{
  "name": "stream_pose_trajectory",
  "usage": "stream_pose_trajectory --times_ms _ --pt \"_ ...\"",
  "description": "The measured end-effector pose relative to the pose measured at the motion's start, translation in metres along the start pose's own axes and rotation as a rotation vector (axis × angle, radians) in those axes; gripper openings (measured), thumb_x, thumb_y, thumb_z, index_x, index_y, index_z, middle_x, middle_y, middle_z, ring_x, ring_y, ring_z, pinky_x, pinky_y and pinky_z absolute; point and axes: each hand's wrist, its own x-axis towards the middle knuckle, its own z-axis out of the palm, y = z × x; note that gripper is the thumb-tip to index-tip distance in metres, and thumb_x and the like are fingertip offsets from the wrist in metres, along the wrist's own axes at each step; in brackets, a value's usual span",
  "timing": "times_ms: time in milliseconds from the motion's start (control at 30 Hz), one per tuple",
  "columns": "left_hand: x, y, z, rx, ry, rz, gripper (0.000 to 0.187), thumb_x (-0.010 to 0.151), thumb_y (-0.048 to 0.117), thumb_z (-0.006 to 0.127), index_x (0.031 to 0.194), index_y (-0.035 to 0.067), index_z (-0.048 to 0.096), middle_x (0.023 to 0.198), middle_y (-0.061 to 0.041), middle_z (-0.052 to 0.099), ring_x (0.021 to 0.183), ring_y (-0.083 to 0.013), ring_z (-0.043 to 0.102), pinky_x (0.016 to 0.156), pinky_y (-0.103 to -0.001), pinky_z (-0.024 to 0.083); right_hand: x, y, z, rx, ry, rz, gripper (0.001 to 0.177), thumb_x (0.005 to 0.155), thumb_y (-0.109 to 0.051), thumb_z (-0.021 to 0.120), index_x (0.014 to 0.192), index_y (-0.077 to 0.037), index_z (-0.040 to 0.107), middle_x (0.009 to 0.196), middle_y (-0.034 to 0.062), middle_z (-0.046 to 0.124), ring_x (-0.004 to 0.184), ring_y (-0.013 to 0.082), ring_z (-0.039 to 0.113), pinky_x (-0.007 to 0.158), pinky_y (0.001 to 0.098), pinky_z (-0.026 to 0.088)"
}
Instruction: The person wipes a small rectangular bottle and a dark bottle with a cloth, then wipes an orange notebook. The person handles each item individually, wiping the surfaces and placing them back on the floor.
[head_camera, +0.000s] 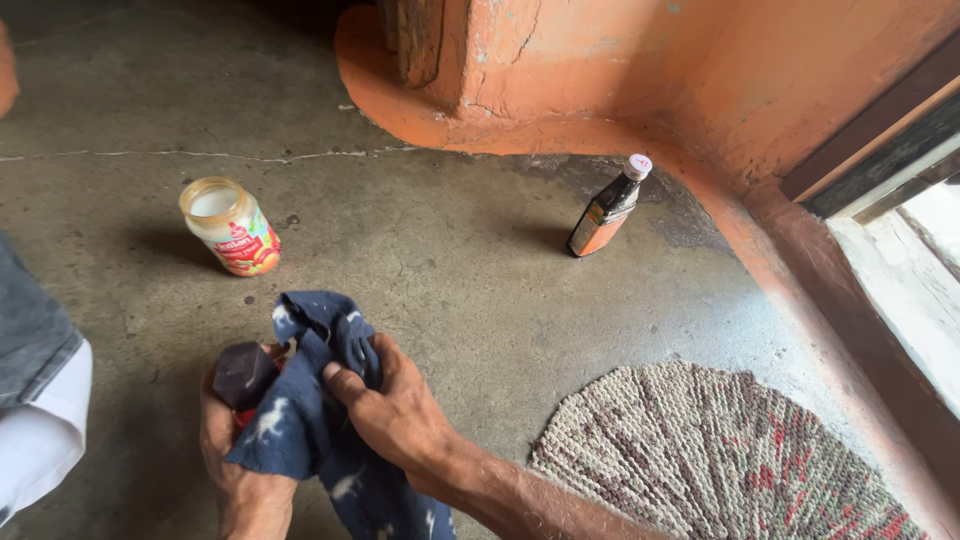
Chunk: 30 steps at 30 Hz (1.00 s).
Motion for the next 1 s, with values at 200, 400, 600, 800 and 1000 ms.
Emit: stream_pose_trajectory --times_ms 200,400,600,800,1000 --pt "0.001 -0.033 -0.008 0.049 -0.082 0.147 0.047 0.087 0.019 0.08 0.129 0.008 0.063 0.115 -0.003 0.068 0.103 -0.0125 0.065 0.087 -0.028 0.055 0.016 0.004 -0.011 -0.235 0.1 -0.123 0.056 0.095 -0.037 0.059 0.138 -0.003 0.047 0.125 0.0194 0.057 0.118 0.0301 0.063 0.1 0.0456 0.055" --pt "0.014 -0.048 -0.012 0.278 -0.046 0.135 0.048 0.085 0.017 0.081 0.129 0.007 0.063 0.108 -0.007 0.069 0.096 -0.015 0.067 0.084 -0.03 0.055 0.023 0.011 -0.024 -0.689 0.153 -0.446 0.048 0.086 -0.013 0.066 0.13 0.001 0.051 0.126 0.0206 0.052 0.112 0.0362 0.064 0.097 0.0461 0.058" --pt "0.02 -0.05 -0.02 0.282 -0.192 -0.011 0.045 0.084 0.018 0.076 0.126 0.009 0.063 0.102 -0.008 0.073 0.085 -0.018 0.072 0.075 -0.035 0.058 0.015 -0.006 -0.03 -0.792 0.207 -0.75 0.056 0.082 0.001 0.066 0.136 -0.004 0.051 0.128 0.019 0.056 0.117 0.0396 0.062 0.099 0.0485 0.056" --pt "0.032 -0.055 -0.032 0.746 -0.312 0.129 0.037 0.083 0.021 0.078 0.115 0.006 0.069 0.099 -0.011 0.077 0.09 -0.0247 0.075 0.082 -0.039 0.06 0.007 -0.02 0.003 -0.868 -0.004 -1.002 0.052 0.085 -0.016 0.069 0.136 -0.013 0.058 0.141 0.0184 0.053 0.116 0.0403 0.061 0.098 0.0484 0.056" --pt "0.039 -0.052 -0.037 0.824 -0.318 0.015 0.036 0.078 0.017 0.077 0.11 0.004 0.071 0.099 -0.018 0.077 0.095 -0.0326 0.075 0.085 -0.043 0.06 0.044 0.0 0.031 -1.034 -0.001 -1.046 0.046 0.097 -0.043 0.063 0.133 -0.014 0.066 0.136 0.0111 0.061 0.12 0.0323 0.062 0.104 0.0438 0.053"
